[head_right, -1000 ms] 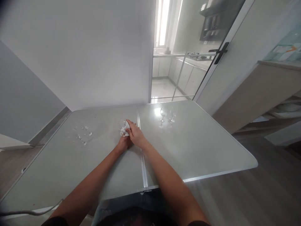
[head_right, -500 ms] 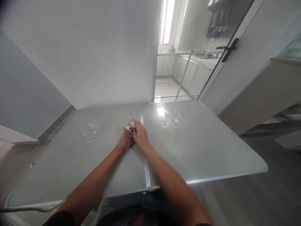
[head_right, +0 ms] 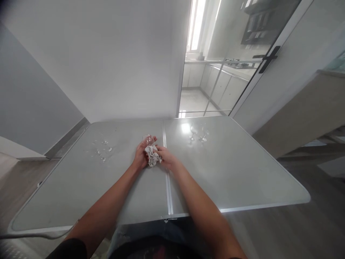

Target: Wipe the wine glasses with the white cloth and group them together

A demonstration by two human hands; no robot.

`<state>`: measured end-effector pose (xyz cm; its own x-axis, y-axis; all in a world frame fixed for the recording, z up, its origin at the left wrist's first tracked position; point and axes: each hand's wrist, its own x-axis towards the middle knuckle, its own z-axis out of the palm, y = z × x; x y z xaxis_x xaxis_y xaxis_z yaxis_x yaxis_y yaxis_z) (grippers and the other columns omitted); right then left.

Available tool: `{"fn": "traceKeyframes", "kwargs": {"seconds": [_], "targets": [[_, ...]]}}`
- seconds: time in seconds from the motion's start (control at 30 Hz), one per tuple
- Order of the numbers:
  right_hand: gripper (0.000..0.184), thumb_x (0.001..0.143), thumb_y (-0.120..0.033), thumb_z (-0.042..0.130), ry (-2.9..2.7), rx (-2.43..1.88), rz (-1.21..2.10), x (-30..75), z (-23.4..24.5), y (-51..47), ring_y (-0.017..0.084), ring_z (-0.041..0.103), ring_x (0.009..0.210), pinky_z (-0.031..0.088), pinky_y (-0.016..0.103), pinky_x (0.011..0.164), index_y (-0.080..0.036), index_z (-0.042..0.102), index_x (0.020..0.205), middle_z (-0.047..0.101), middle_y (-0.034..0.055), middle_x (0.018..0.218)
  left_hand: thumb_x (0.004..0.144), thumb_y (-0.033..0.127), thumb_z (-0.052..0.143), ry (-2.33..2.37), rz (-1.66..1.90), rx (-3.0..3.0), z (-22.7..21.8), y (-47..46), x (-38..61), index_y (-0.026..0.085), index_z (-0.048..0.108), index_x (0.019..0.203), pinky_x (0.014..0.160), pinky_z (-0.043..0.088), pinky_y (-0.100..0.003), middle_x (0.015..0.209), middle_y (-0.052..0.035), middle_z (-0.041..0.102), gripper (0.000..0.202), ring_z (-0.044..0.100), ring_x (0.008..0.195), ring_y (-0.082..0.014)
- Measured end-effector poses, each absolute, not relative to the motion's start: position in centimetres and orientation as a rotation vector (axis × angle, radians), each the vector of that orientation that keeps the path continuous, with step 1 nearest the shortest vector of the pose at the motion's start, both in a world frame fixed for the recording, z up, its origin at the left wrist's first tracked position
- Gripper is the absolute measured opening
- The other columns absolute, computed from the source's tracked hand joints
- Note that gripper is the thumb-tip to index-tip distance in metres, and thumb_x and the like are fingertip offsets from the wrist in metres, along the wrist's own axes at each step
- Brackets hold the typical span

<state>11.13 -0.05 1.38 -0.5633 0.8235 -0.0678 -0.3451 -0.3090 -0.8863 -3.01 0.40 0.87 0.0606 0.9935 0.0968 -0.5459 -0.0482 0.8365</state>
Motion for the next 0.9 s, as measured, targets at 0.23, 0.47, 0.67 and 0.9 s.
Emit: {"fn": "traceKeyframes", "kwargs": {"seconds": [0.23, 0.47, 0.67, 0.9], "targets": [[0.014, 0.088, -0.031, 0.061, -1.794, -1.198, 1.036, 10.9, 1.2, -0.3, 0.022, 0.062, 0.078, 0.047, 0.032, 0.070, -0.020, 0.059, 0.097, 0.067, 0.0066, 0.086, 0.080, 0.048, 0.076, 0.767, 1.586, 0.990, -0.1, 0.8, -2.4, 0.024, 0.055, 0.128, 0.101, 0.047, -0.034, 0.142, -0.0132, 0.056, 0.058, 0.058, 0.124, -0.0240], [0.021, 0.090, -0.042, 0.059, -1.726, -1.144, 1.119, 9.9, 0.8, -0.2, 0.021, 0.061, 0.077, 0.046, 0.031, 0.070, -0.021, 0.058, 0.092, 0.066, 0.0047, 0.081, 0.079, 0.049, 0.075, 0.674, 1.534, 0.865, -0.1, 1.1, -3.2, 0.021, 0.060, 0.126, 0.101, 0.048, -0.037, 0.144, -0.0156, 0.054, 0.057, 0.058, 0.126, -0.0267], [0.039, 0.081, -0.057, 0.064, -1.449, -0.823, 1.731, 10.5, 1.1, 0.0, 0.018, 0.062, 0.068, 0.047, 0.029, 0.064, -0.018, 0.060, 0.089, 0.065, 0.0046, 0.078, 0.081, 0.052, 0.073, 0.633, 1.440, 0.809, 0.5, 0.5, -3.3, 0.022, 0.061, 0.129, 0.080, 0.057, -0.032, 0.147, -0.0141, 0.053, 0.058, 0.063, 0.118, -0.0288], [0.017, 0.084, -0.032, 0.060, -1.941, -1.537, 0.593, 10.2, 1.1, -0.1, 0.022, 0.061, 0.083, 0.041, 0.029, 0.074, -0.019, 0.060, 0.096, 0.068, 0.0078, 0.087, 0.080, 0.038, 0.078, 0.579, 1.568, 0.916, -0.2, 1.1, -2.9, 0.024, 0.060, 0.129, 0.107, 0.045, -0.037, 0.146, -0.0131, 0.053, 0.054, 0.055, 0.129, -0.0267]]}}
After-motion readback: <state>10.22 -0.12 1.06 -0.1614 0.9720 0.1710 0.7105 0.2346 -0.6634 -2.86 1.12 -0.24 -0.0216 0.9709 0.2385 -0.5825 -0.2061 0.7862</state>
